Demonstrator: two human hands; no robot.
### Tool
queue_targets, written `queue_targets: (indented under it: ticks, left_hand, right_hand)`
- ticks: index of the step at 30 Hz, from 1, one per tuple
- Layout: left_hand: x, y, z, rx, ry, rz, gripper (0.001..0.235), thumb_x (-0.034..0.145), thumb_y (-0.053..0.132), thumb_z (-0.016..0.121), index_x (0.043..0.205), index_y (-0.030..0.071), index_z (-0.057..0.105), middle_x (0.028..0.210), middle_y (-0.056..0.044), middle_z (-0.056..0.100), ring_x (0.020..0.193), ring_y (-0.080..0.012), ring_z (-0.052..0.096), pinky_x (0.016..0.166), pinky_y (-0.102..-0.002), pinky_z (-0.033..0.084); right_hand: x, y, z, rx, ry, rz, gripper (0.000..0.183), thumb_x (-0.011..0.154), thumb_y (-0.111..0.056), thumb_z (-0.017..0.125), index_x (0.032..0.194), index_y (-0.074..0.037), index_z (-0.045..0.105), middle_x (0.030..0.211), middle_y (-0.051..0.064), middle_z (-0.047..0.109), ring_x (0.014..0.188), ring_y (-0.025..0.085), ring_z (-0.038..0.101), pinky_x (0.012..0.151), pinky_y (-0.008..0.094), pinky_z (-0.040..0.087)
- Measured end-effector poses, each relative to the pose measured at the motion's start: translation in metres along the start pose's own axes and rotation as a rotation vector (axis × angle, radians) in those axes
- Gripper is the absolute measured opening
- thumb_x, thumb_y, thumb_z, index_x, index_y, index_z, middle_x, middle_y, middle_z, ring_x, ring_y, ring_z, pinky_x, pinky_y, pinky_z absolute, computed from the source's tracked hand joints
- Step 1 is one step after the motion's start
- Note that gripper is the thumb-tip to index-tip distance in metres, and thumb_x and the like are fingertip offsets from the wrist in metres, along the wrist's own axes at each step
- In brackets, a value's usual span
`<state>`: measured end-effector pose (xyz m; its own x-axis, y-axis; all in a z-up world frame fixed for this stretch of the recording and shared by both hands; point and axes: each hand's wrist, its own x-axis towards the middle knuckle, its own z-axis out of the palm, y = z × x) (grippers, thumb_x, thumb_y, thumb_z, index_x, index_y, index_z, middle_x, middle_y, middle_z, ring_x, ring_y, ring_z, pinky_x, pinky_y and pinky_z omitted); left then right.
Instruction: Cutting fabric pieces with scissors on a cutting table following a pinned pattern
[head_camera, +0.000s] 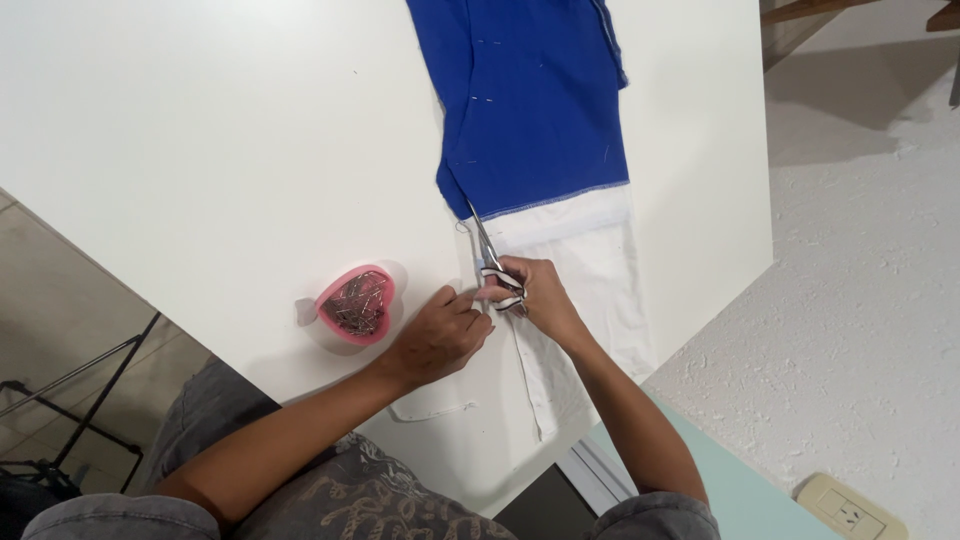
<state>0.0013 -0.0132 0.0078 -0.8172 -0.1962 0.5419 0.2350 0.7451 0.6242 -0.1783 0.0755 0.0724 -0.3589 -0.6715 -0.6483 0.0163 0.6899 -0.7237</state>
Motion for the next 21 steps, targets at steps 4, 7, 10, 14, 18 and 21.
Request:
queue_targets:
  ticks: [4, 7, 10, 14, 18, 21]
  left_hand:
    - [0.001, 0.001, -0.003, 0.009, 0.001, 0.006, 0.019, 0.094, 0.007, 0.072, 0.078, 0.008, 0.062, 0.059, -0.010, 0.055, 0.075, -0.0282, 0.061, 0.069, -0.039, 0.045]
    - [-0.002, 0.001, 0.000, 0.000, -0.011, -0.004, 0.018, 0.092, 0.006, 0.074, 0.077, 0.009, 0.063, 0.058, -0.009, 0.057, 0.073, -0.0264, 0.062, 0.069, -0.039, 0.046]
    - [-0.009, 0.000, 0.010, -0.002, -0.010, 0.009, 0.018, 0.092, 0.007, 0.072, 0.077, 0.009, 0.062, 0.057, -0.009, 0.054, 0.072, -0.0267, 0.059, 0.072, -0.039, 0.046]
    - [-0.007, -0.002, 0.007, 0.011, -0.010, 0.012, 0.020, 0.090, 0.006, 0.072, 0.075, 0.010, 0.060, 0.056, -0.008, 0.053, 0.071, -0.0263, 0.059, 0.071, -0.039, 0.046]
    - [-0.010, -0.001, 0.010, -0.007, -0.008, 0.008, 0.021, 0.090, 0.005, 0.073, 0.074, 0.011, 0.060, 0.055, -0.007, 0.051, 0.069, -0.0253, 0.057, 0.070, -0.038, 0.046]
    - [-0.008, -0.003, 0.007, 0.000, 0.003, 0.026, 0.024, 0.090, 0.005, 0.071, 0.071, 0.012, 0.058, 0.053, -0.005, 0.048, 0.066, -0.0235, 0.054, 0.069, -0.037, 0.046]
  right_hand:
    - [-0.006, -0.003, 0.002, -0.029, -0.003, 0.003, 0.029, 0.084, -0.023, 0.094, 0.083, -0.003, 0.073, 0.047, 0.004, 0.056, 0.035, 0.008, 0.048, 0.040, 0.018, 0.036]
    - [-0.005, -0.015, 0.003, 0.006, -0.024, 0.030, 0.028, 0.087, -0.021, 0.092, 0.083, -0.002, 0.072, 0.045, 0.003, 0.055, 0.035, 0.007, 0.047, 0.040, 0.017, 0.035]
    - [0.001, -0.021, 0.004, 0.023, -0.018, 0.010, 0.026, 0.084, -0.021, 0.094, 0.084, -0.004, 0.074, 0.047, 0.000, 0.056, 0.039, 0.006, 0.050, 0.045, 0.017, 0.037]
    - [0.002, -0.018, 0.002, -0.049, -0.022, 0.006, 0.028, 0.086, -0.023, 0.092, 0.080, -0.004, 0.072, 0.042, 0.001, 0.052, 0.037, 0.006, 0.046, 0.044, 0.018, 0.035]
    - [0.001, -0.026, 0.002, -0.074, -0.022, 0.018, 0.027, 0.089, -0.022, 0.091, 0.079, -0.006, 0.071, 0.039, 0.002, 0.051, 0.036, 0.006, 0.043, 0.044, 0.018, 0.035]
    - [0.014, -0.027, 0.001, -0.018, -0.024, 0.007, 0.027, 0.085, -0.022, 0.094, 0.082, -0.005, 0.073, 0.043, 0.002, 0.055, 0.036, 0.007, 0.048, 0.043, 0.017, 0.036]
